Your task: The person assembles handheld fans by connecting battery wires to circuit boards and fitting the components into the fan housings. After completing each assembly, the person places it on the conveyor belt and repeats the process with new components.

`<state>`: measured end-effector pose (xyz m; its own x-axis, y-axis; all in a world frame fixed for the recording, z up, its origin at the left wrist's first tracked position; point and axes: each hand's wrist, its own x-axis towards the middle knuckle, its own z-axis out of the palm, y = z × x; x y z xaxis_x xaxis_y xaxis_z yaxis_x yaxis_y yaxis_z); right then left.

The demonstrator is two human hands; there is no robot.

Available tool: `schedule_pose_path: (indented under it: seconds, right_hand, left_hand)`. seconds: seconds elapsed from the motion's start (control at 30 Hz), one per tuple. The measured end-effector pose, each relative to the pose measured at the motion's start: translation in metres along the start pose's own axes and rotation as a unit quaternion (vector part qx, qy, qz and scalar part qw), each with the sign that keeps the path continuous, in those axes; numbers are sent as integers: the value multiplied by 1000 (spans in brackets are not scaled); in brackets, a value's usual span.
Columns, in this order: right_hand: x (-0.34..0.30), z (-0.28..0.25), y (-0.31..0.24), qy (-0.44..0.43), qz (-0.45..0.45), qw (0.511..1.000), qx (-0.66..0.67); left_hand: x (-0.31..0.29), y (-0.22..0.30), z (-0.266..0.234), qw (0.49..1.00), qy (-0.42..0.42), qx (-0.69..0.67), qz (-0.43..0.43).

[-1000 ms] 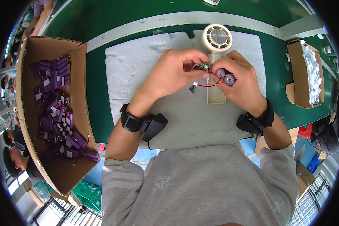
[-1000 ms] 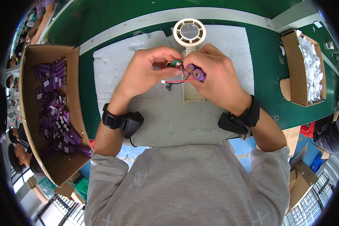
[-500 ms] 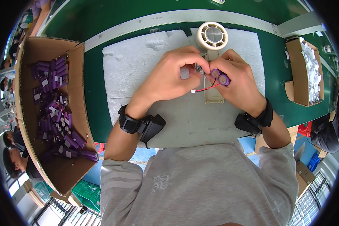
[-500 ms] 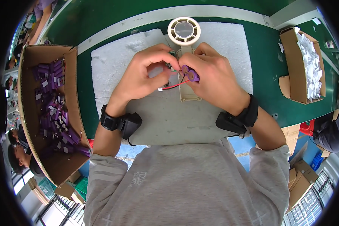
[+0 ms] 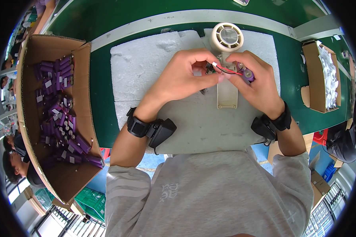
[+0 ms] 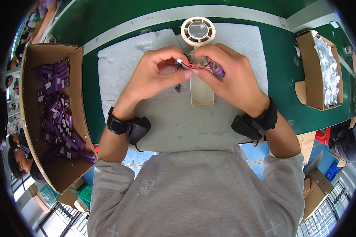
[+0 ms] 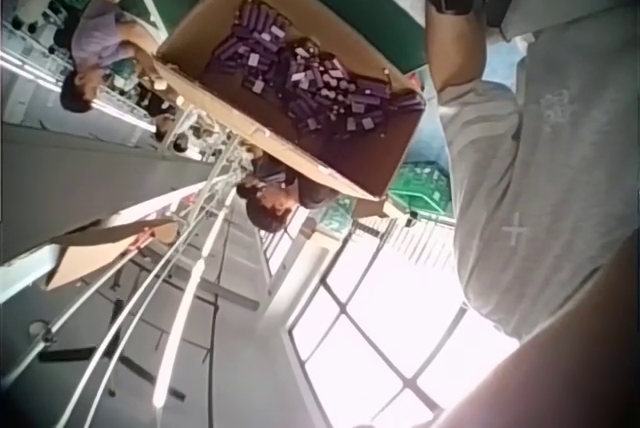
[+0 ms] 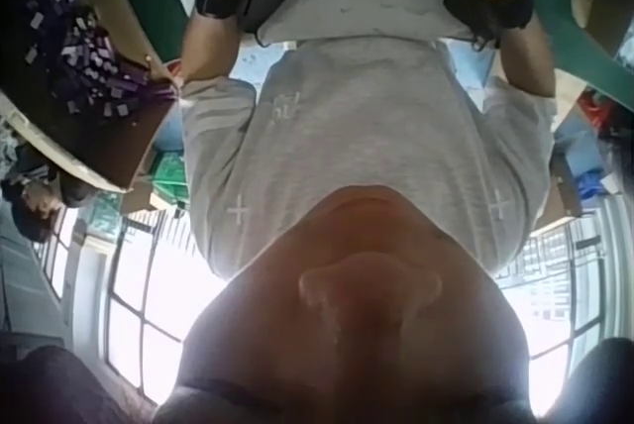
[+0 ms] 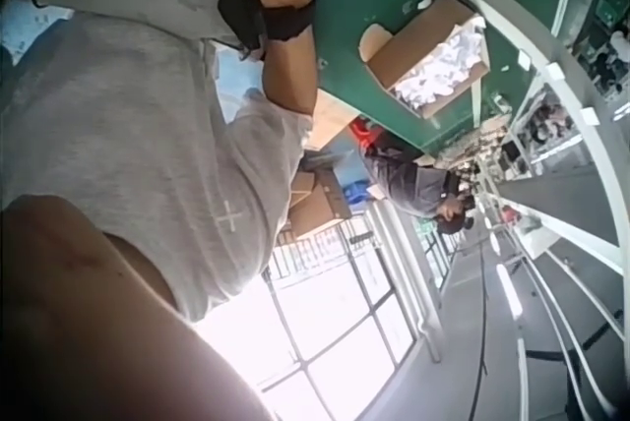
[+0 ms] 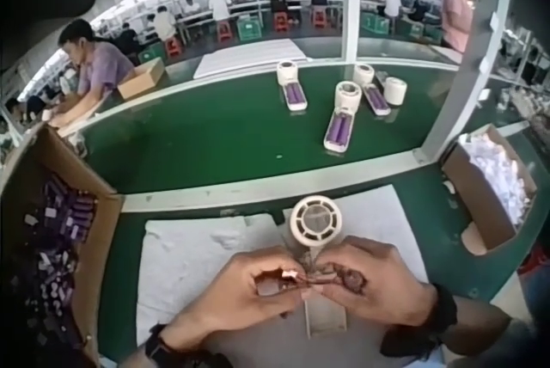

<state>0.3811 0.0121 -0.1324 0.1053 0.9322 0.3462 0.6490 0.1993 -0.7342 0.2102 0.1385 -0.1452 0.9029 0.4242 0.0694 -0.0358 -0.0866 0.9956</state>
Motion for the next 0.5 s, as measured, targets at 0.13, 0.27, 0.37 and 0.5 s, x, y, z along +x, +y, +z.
schedule_pose_path:
  seconds: [0.13, 0.27, 0.37, 0.5]
  right_hand:
    - [-1, -1, -1, -18, 3, 1000, -19]
    - [-2, 0, 1, -2, -4, 999, -34]
    - [-3, 0, 1, 15, -16, 999, -44]
    - [-2, -1, -2, 45, -39, 997, -51]
  left_hand:
    - [-3, 1, -9, 997, -34, -44, -50]
    - [-1, -1, -8, 996, -32, -70, -46]
    - [-1, 2, -4, 995, -14, -84, -48]
    - [0, 1, -4, 996, -15, -72, -49]
